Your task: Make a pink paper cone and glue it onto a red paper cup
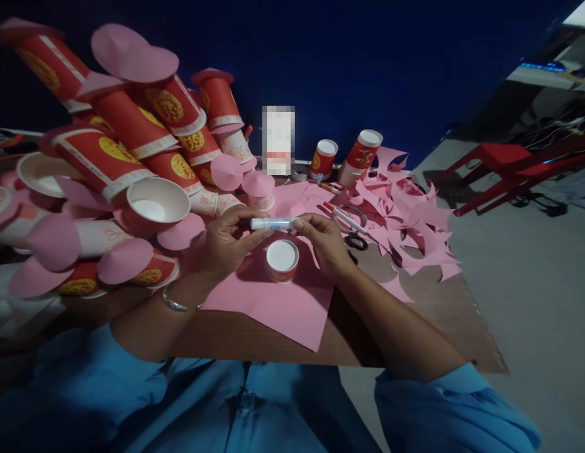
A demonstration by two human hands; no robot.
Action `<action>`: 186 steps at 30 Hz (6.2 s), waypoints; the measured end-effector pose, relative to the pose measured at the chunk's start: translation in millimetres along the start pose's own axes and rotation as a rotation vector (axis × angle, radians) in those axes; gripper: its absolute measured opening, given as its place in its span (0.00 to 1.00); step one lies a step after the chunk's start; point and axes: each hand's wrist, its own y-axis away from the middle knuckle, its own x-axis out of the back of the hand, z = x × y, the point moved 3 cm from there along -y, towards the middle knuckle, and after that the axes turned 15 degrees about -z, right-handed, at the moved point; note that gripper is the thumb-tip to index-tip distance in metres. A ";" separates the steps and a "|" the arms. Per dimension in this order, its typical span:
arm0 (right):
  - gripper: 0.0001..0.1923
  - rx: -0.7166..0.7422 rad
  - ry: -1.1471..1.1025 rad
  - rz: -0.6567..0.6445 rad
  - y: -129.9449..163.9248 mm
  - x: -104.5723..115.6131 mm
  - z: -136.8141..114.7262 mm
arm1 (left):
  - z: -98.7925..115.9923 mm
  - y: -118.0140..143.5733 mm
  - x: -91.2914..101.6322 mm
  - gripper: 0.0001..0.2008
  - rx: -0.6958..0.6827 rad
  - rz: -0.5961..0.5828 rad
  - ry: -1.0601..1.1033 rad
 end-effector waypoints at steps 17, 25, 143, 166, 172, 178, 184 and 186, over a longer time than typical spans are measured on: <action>0.17 0.063 -0.036 -0.012 6.6 -10.8 -11.5 | 1.5 1.0 2.3 0.13 0.087 0.059 0.012; 0.17 0.050 -0.024 0.003 8.2 -14.1 -14.3 | -0.2 3.0 3.7 0.15 0.104 0.114 -0.016; 0.05 0.437 0.866 0.052 25.6 -10.4 -38.1 | -9.8 20.1 -20.1 0.31 0.143 -0.424 -0.418; 0.07 0.439 0.799 0.094 25.3 -9.4 -41.0 | -12.2 23.9 -20.8 0.36 0.208 -0.407 -0.312; 0.03 0.499 0.918 0.042 26.6 -13.1 -48.4 | -14.8 24.3 -18.5 0.36 0.288 -0.431 -0.264; 0.03 0.486 0.971 0.009 24.3 -18.2 -53.4 | -10.3 22.8 -16.3 0.34 0.327 -0.454 -0.285; 0.04 0.432 0.984 0.024 22.8 -15.2 -52.3 | -10.6 23.1 -14.3 0.33 0.318 -0.451 -0.296; 0.04 0.418 0.976 0.033 22.1 -14.4 -51.4 | -9.6 22.4 -13.7 0.32 0.317 -0.446 -0.308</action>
